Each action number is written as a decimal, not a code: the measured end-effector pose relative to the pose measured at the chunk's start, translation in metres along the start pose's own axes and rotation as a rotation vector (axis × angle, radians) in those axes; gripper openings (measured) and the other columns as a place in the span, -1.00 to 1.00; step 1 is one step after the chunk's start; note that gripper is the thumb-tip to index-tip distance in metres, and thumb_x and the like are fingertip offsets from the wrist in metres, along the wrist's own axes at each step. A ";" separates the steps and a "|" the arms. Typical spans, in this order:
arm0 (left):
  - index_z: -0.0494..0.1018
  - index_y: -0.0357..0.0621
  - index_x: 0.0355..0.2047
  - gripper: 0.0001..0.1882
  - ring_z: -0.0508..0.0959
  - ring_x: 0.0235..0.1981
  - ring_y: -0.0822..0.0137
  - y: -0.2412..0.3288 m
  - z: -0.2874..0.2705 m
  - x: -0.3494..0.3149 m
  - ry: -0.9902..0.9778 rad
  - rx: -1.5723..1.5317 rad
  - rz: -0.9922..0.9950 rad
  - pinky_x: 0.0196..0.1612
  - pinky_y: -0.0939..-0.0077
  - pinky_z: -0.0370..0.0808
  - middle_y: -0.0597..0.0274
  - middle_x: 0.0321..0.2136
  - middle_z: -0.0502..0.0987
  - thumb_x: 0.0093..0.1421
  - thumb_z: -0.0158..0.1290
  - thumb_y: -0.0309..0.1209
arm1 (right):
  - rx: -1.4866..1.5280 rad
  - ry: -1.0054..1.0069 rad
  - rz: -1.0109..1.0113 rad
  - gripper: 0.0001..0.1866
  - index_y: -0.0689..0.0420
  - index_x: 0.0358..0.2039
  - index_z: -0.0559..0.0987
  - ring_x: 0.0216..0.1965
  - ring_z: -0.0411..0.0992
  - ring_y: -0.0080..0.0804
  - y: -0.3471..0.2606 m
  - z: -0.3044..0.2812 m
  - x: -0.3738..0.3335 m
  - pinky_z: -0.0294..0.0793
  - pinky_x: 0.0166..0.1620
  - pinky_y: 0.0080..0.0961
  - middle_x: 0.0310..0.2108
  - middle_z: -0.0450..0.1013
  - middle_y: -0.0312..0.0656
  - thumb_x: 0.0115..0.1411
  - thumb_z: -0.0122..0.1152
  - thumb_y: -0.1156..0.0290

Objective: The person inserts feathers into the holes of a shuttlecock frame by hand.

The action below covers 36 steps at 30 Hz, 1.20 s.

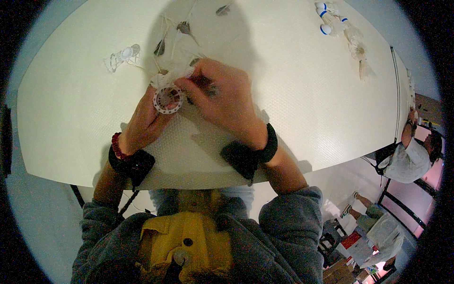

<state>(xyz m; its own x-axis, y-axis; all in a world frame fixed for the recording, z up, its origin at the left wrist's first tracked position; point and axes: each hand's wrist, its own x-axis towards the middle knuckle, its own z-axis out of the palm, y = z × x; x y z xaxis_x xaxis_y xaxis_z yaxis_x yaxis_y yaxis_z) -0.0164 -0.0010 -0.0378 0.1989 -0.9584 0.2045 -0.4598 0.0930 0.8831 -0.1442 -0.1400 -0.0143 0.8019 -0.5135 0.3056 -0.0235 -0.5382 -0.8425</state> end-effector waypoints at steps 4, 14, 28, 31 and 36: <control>0.11 -0.33 0.05 -0.52 0.43 -0.16 -0.02 0.004 0.000 0.001 -0.007 -0.031 -0.023 -0.11 0.27 0.35 -0.13 -0.16 0.37 0.18 -0.04 -0.41 | 0.050 0.025 0.022 -0.78 0.22 -0.56 0.47 -0.64 0.39 -0.40 0.001 -0.001 -0.001 0.36 -0.54 -0.53 -0.64 0.40 -0.09 -0.01 0.30 0.35; 0.14 -0.35 0.02 -0.56 0.43 -0.26 0.04 0.000 0.000 0.000 -0.018 -0.022 -0.022 -0.18 0.30 0.36 -0.10 -0.24 0.38 0.19 -0.05 -0.40 | -0.235 0.001 -0.230 -0.90 0.24 -0.49 0.52 -0.60 0.39 -0.56 -0.012 -0.013 0.005 0.35 -0.52 -0.65 -0.63 0.42 -0.24 -0.03 0.27 0.54; 0.11 -0.34 0.06 -0.54 0.45 -0.21 0.12 0.001 -0.003 -0.001 -0.041 -0.103 0.017 -0.14 0.34 0.37 -0.06 -0.20 0.39 0.21 -0.07 -0.40 | -0.190 -0.017 -0.092 -0.81 0.14 -0.52 0.46 -0.60 0.41 -0.16 -0.012 -0.004 0.001 0.37 -0.54 -0.42 -0.62 0.40 -0.11 -0.04 0.26 0.33; 0.10 -0.35 0.05 -0.54 0.45 -0.21 0.09 0.002 -0.003 -0.001 -0.054 -0.111 -0.008 -0.16 0.32 0.37 -0.09 -0.21 0.39 0.20 -0.06 -0.40 | -0.144 -0.010 -0.073 -0.80 0.14 -0.52 0.45 -0.60 0.41 -0.15 -0.013 -0.005 0.001 0.37 -0.54 -0.39 -0.61 0.40 -0.12 -0.02 0.24 0.31; 0.09 -0.38 0.04 -0.52 0.46 -0.22 0.02 -0.005 0.001 -0.002 -0.022 -0.088 -0.037 -0.18 0.29 0.37 -0.15 -0.21 0.39 0.19 -0.04 -0.41 | -0.226 -0.021 -0.134 -0.85 0.17 -0.54 0.47 -0.62 0.38 -0.32 -0.014 -0.007 0.003 0.32 -0.57 -0.50 -0.63 0.39 -0.18 -0.05 0.27 0.43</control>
<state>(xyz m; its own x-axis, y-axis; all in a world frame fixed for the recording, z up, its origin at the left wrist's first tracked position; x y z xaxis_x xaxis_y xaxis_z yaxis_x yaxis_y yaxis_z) -0.0151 0.0002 -0.0433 0.1949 -0.9672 0.1627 -0.3746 0.0799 0.9237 -0.1460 -0.1387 0.0014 0.8192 -0.4148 0.3960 -0.0477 -0.7374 -0.6738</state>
